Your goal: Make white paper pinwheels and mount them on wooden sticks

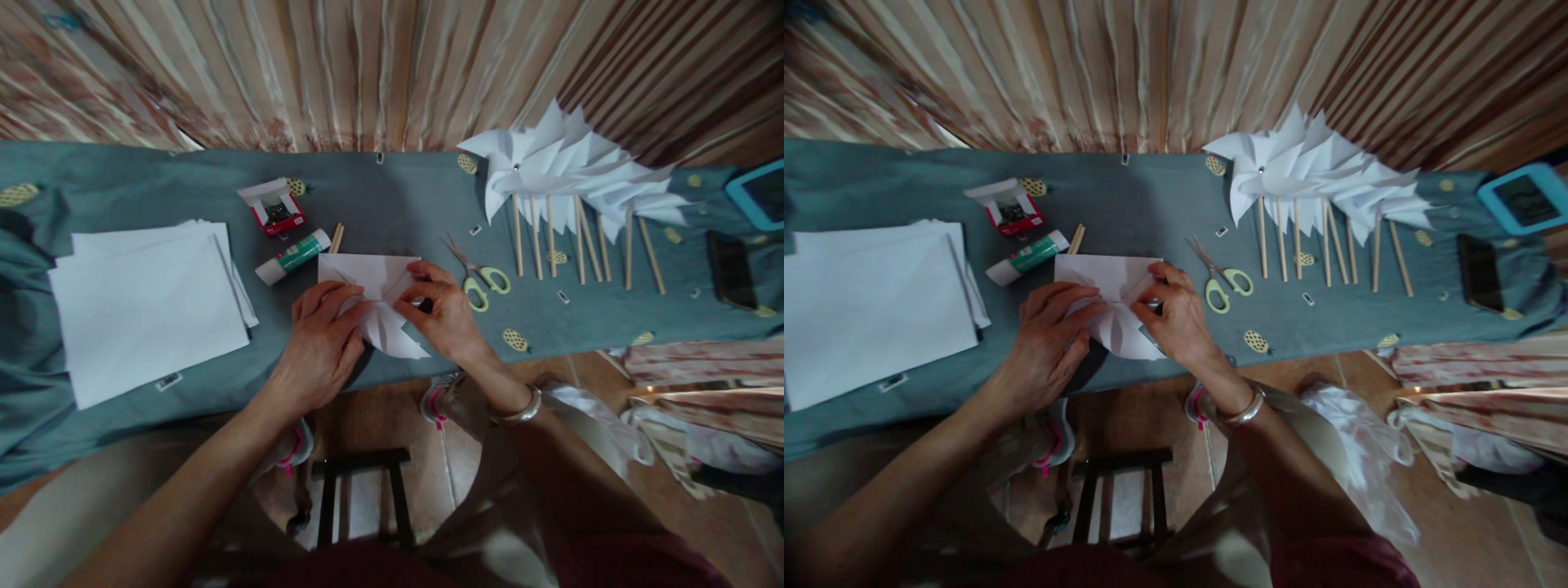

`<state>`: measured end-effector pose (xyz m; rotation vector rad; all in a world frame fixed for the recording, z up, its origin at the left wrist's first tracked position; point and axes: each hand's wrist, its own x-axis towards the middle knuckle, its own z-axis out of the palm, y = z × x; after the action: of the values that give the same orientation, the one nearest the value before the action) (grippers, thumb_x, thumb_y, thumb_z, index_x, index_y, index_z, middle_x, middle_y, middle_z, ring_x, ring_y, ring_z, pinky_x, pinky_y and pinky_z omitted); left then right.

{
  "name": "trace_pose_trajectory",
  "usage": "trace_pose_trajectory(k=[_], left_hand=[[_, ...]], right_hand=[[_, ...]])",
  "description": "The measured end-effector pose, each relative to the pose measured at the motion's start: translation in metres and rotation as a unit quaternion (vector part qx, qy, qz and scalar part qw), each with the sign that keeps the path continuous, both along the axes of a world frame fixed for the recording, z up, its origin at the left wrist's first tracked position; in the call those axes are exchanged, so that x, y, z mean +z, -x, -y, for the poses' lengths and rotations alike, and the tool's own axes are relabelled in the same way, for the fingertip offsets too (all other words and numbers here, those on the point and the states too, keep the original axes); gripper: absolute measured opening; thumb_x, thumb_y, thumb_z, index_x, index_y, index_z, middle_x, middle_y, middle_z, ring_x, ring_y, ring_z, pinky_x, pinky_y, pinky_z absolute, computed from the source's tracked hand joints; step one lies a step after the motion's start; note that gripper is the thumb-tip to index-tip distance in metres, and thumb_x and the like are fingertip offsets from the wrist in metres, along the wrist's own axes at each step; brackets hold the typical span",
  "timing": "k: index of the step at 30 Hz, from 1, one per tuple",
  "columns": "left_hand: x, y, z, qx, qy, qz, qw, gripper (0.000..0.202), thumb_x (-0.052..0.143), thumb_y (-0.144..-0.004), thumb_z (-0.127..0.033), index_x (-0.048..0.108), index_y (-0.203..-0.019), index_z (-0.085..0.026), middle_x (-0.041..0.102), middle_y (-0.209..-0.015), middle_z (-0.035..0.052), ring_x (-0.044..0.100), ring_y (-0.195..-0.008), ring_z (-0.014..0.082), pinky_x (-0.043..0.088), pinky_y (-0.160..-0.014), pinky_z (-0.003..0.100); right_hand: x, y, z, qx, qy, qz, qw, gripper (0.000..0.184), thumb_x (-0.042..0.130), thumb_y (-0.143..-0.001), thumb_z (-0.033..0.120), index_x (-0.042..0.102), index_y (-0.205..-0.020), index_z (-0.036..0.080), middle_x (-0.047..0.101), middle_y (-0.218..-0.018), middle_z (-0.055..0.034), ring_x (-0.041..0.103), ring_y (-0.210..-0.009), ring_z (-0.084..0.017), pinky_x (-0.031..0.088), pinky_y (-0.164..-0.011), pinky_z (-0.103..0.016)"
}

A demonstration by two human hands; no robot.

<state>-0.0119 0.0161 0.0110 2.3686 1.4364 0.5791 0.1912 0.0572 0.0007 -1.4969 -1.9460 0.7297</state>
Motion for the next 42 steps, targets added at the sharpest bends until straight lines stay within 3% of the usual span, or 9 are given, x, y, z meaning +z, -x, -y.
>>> trace_pose_trajectory(k=[6, 16, 24, 38, 42], left_hand=[[0.003, 0.000, -0.001, -0.003, -0.003, -0.013, 1.000, 0.034, 0.039, -0.094, -0.021, 0.060, -0.120, -0.014, 0.056, -0.131, 0.0138, 0.041, -0.125, 0.0316, 0.037, -0.103, 0.051], [-0.009, -0.004, -0.002, -0.011, -0.033, -0.004, 0.999, 0.034, 0.039, -0.095, -0.026, 0.061, -0.119, -0.018, 0.056, -0.130, 0.0125, 0.042, -0.124, 0.0321, 0.038, -0.099, 0.052], [-0.010, -0.006, -0.003, -0.014, -0.044, -0.041, 0.998, 0.039, 0.039, -0.097, -0.039, 0.063, -0.117, -0.016, 0.055, -0.130, 0.0146, 0.042, -0.124, 0.0364, 0.037, -0.098, 0.056], [-0.010, -0.008, -0.006, -0.015, -0.054, -0.036, 0.998, 0.035, 0.042, -0.096, -0.036, 0.067, -0.112, -0.016, 0.059, -0.127, 0.0133, 0.042, -0.126, 0.0356, 0.034, -0.102, 0.056], [-0.008, -0.011, -0.008, -0.018, -0.057, -0.030, 0.998, 0.035, 0.044, -0.096, -0.035, 0.069, -0.107, -0.015, 0.061, -0.126, 0.0144, 0.041, -0.127, 0.0368, 0.031, -0.104, 0.059]], right_hand=[[0.001, 0.002, 0.001, -0.002, -0.008, 0.012, 1.000, 0.005, 0.069, -0.077, 0.017, 0.073, -0.073, 0.018, 0.061, -0.126, -0.0130, 0.058, -0.114, -0.027, 0.045, -0.102, -0.046], [0.000, 0.002, 0.001, 0.003, -0.021, 0.009, 1.000, 0.007, 0.067, -0.076, 0.016, 0.071, -0.070, 0.018, 0.061, -0.123, -0.0114, 0.059, -0.109, -0.026, 0.046, -0.100, -0.046], [0.001, 0.002, 0.001, 0.005, -0.018, 0.014, 1.000, 0.007, 0.067, -0.076, 0.016, 0.071, -0.071, 0.019, 0.060, -0.125, -0.0107, 0.059, -0.110, -0.027, 0.047, -0.099, -0.047], [0.001, 0.003, 0.003, 0.006, -0.025, 0.027, 0.999, 0.004, 0.067, -0.075, 0.016, 0.070, -0.074, 0.018, 0.059, -0.127, -0.0123, 0.058, -0.114, -0.028, 0.046, -0.101, -0.048], [0.000, 0.002, 0.006, 0.002, -0.029, 0.031, 0.999, 0.008, 0.069, -0.074, 0.017, 0.068, -0.081, 0.018, 0.059, -0.127, -0.0138, 0.055, -0.119, -0.028, 0.044, -0.103, -0.048]])
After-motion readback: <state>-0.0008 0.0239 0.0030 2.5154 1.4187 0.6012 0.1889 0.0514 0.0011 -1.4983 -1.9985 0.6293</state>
